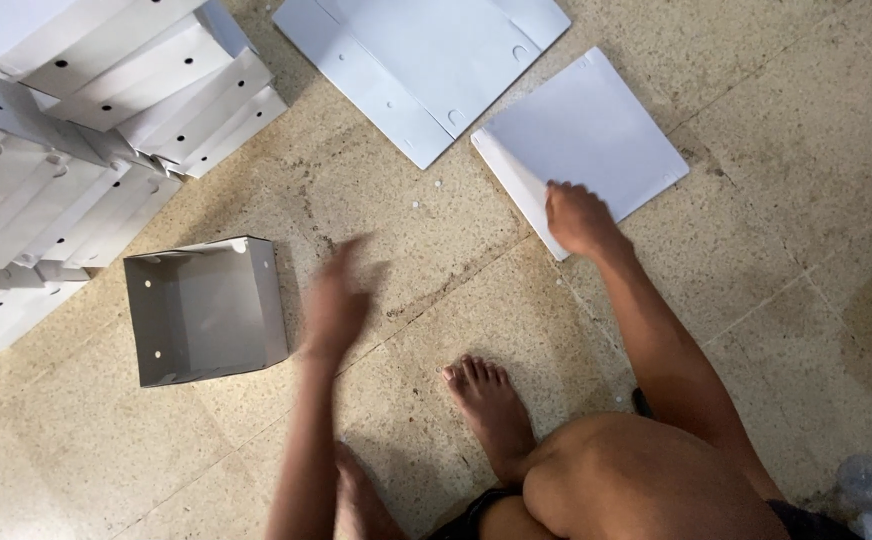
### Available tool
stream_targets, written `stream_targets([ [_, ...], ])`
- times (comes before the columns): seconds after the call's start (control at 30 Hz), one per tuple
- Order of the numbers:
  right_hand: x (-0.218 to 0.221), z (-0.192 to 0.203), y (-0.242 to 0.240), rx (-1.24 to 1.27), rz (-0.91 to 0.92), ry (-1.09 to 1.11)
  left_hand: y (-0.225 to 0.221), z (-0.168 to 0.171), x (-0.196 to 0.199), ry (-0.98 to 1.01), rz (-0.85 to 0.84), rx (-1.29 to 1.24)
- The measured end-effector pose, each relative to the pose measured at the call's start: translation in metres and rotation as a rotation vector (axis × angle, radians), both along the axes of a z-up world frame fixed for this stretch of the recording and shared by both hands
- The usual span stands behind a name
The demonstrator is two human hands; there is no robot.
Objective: The person assembles cardboard boxes by folding the flat sheets and tucking the tabs into slots by hand.
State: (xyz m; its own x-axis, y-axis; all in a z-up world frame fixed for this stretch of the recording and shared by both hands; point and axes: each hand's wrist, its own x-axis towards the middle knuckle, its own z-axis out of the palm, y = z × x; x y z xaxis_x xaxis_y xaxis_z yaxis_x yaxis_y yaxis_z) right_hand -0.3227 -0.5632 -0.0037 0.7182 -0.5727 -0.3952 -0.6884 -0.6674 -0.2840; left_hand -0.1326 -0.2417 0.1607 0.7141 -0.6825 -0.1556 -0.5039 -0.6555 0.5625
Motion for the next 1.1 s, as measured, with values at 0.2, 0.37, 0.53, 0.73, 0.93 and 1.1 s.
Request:
stream_targets([
  [0.2, -0.010, 0.087, 0.011, -0.364, -0.081, -0.220, -0.137, -0.088, -0.094, 0.065, -0.541, -0.053],
  [0.37, -0.028, 0.103, -0.002, -0.458, -0.143, -0.213, -0.208, -0.114, -0.137, -0.358, -0.736, 0.086],
  [0.53, -0.034, 0.115, -0.010, -0.424, -0.160, -0.216, -0.230, -0.130, -0.140, -0.305, -0.747, 0.196],
  [0.73, -0.048, 0.134, -0.041, -0.926, -0.192, -0.491, -0.230, -0.160, -0.138, -0.412, -0.744, 0.048],
  [0.93, -0.064, 0.252, -0.001, -0.549, -0.201, -0.899, -0.240, -0.117, -0.134, 0.246, -0.358, -0.225],
  [1.1, -0.087, 0.251, 0.008, -0.128, -0.553, -0.871, -0.208, -0.109, -0.102, 1.019, 0.179, -0.772],
])
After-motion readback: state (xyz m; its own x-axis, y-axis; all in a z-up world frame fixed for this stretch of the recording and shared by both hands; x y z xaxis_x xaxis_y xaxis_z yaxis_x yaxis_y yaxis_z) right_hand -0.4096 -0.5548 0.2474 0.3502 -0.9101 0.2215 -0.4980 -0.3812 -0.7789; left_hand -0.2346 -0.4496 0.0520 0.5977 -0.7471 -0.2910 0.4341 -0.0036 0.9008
